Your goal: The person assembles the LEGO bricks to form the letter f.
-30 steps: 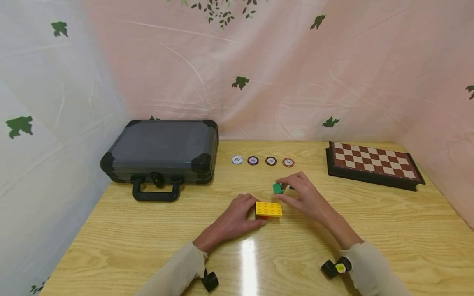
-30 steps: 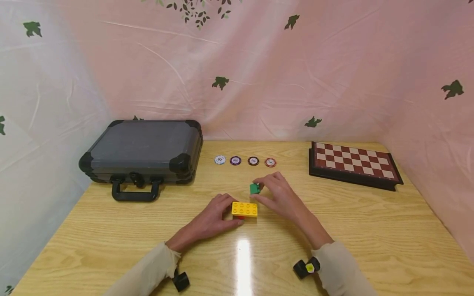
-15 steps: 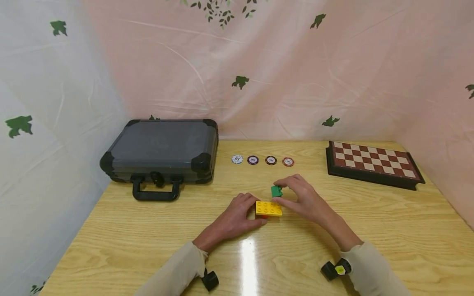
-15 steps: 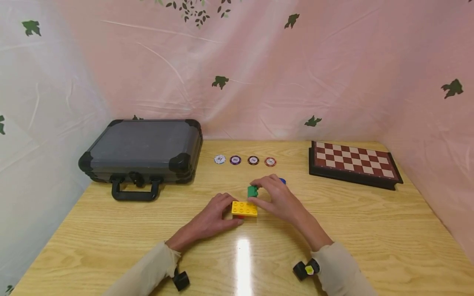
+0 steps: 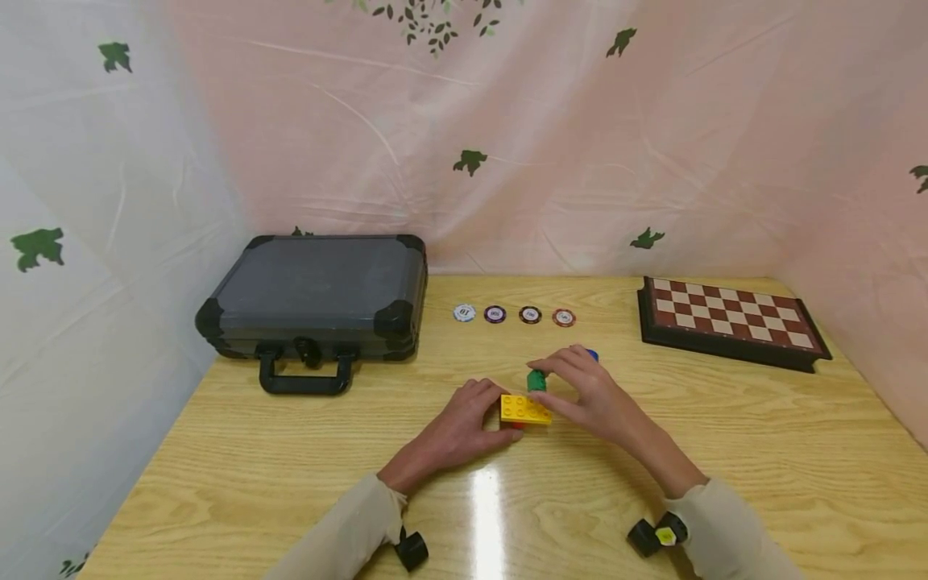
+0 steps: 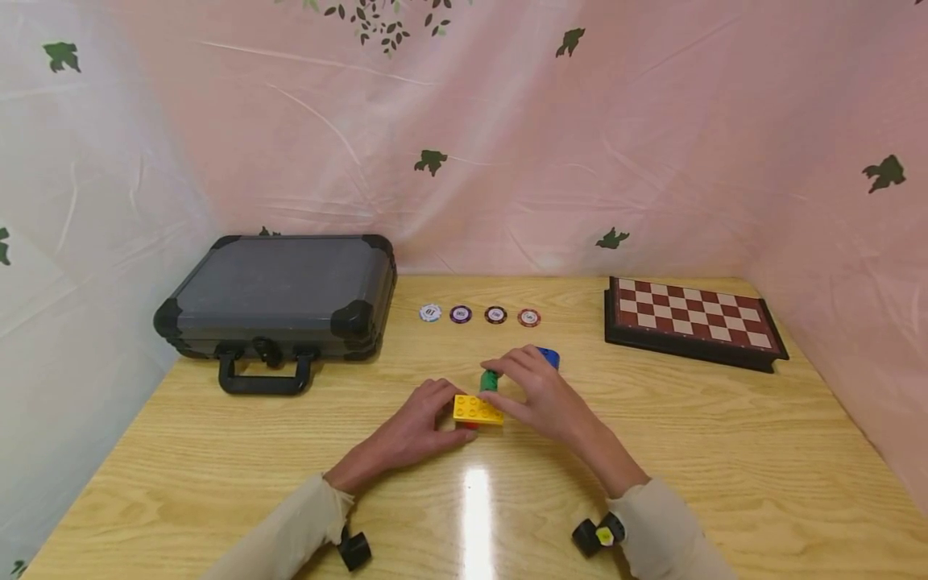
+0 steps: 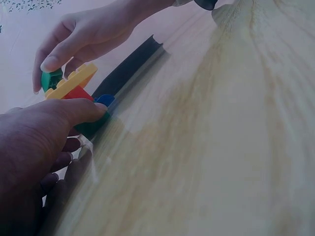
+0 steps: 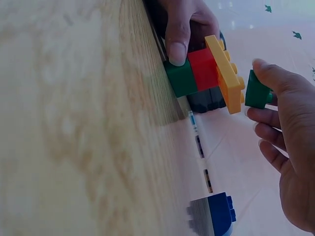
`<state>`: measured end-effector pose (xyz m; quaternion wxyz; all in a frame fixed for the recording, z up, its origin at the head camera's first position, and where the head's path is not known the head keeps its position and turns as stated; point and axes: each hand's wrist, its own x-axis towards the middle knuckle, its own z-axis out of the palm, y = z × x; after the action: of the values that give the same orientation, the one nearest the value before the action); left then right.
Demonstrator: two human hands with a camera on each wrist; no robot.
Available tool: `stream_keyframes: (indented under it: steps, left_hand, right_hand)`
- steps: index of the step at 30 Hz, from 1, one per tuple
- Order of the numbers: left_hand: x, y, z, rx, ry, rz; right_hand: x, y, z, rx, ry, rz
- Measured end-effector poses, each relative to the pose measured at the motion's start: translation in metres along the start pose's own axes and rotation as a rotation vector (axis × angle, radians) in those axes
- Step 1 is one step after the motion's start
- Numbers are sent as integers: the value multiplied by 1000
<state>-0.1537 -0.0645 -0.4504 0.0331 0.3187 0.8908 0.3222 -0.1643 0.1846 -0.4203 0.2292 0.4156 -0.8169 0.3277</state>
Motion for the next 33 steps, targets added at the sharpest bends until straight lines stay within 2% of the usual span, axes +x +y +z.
stream_keyframes:
  steps: [5,16,33]
  left_hand:
    - [0,0,0,-8,0,-5]
    - [1,1,0,-3,2,-1]
    - [0,2,0,-8,16,21]
  right_hand:
    - [-1,-2,1,23,-10,11]
    - [-1,-5,6,40,-7,-22]
    - [-1,-11,12,52,-55,-19]
